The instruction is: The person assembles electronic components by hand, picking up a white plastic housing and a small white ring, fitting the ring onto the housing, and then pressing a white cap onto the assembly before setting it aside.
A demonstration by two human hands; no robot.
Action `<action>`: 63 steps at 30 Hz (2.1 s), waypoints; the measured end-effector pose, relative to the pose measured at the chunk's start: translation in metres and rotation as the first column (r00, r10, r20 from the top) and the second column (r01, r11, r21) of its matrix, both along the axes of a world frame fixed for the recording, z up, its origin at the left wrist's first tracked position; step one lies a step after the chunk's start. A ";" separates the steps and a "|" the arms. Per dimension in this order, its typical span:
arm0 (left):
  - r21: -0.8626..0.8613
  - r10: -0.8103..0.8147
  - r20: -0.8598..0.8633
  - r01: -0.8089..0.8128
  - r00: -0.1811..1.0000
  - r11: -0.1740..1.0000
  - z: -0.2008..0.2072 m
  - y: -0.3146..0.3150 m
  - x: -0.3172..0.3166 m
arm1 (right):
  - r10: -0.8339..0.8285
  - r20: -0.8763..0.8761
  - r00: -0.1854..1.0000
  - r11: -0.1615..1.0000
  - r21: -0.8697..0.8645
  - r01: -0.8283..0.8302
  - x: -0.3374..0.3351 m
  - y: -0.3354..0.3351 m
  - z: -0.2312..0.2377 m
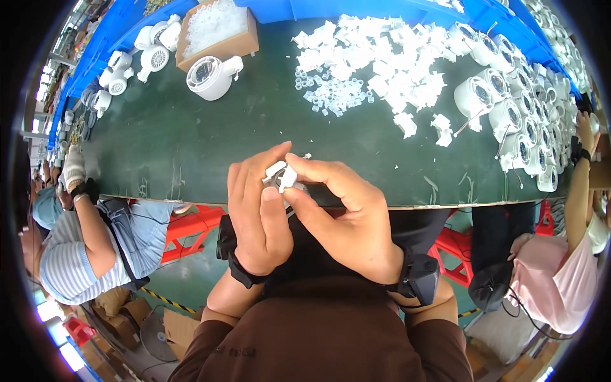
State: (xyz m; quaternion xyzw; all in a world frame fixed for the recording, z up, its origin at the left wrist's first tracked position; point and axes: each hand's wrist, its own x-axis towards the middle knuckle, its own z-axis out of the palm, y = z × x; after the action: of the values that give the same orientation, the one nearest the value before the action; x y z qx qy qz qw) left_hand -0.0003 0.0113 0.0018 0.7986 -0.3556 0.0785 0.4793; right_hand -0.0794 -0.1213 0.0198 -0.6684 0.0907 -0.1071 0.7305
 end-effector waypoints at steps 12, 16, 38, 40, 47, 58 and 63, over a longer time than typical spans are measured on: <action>0.004 -0.009 0.042 0.009 0.999 1.000 -0.003 -0.005 0.000 | -0.164 0.274 0.948 0.925 -0.291 0.244 0.002 0.016 -0.024; 0.043 -0.034 0.090 0.030 0.995 0.999 -0.004 -0.004 0.003 | -0.193 0.193 0.962 0.963 -0.150 0.223 -0.001 0.015 -0.025; 0.113 -0.039 0.100 0.028 0.994 0.993 0.006 -0.004 0.005 | -0.109 0.260 0.959 0.490 -0.825 0.279 0.053 -0.084 -0.025; 0.124 -0.035 0.113 0.021 0.993 0.992 0.005 -0.003 0.007 | -0.169 0.196 0.966 0.605 -0.753 0.258 0.045 -0.082 -0.022; 0.164 -0.036 0.132 0.014 0.991 0.986 0.008 -0.003 0.010 | 0.005 -0.118 0.993 1.000 0.021 -0.002 0.012 -0.049 0.006; 0.142 -0.056 0.131 0.037 0.990 0.989 0.001 -0.004 0.012 | 0.201 -0.181 0.963 0.953 0.263 -0.150 0.025 -0.049 0.001; 0.128 -0.051 0.135 0.033 0.990 0.991 0.002 -0.005 0.012 | 0.156 -0.237 0.959 0.962 0.255 -0.093 0.027 -0.035 0.002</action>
State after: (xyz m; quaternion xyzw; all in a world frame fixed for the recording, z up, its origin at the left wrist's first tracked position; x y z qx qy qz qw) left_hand 0.0112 0.0061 0.0040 0.8121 -0.4088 0.1010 0.4040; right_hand -0.0529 -0.1559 0.0220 -0.5872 0.1537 0.0381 0.7938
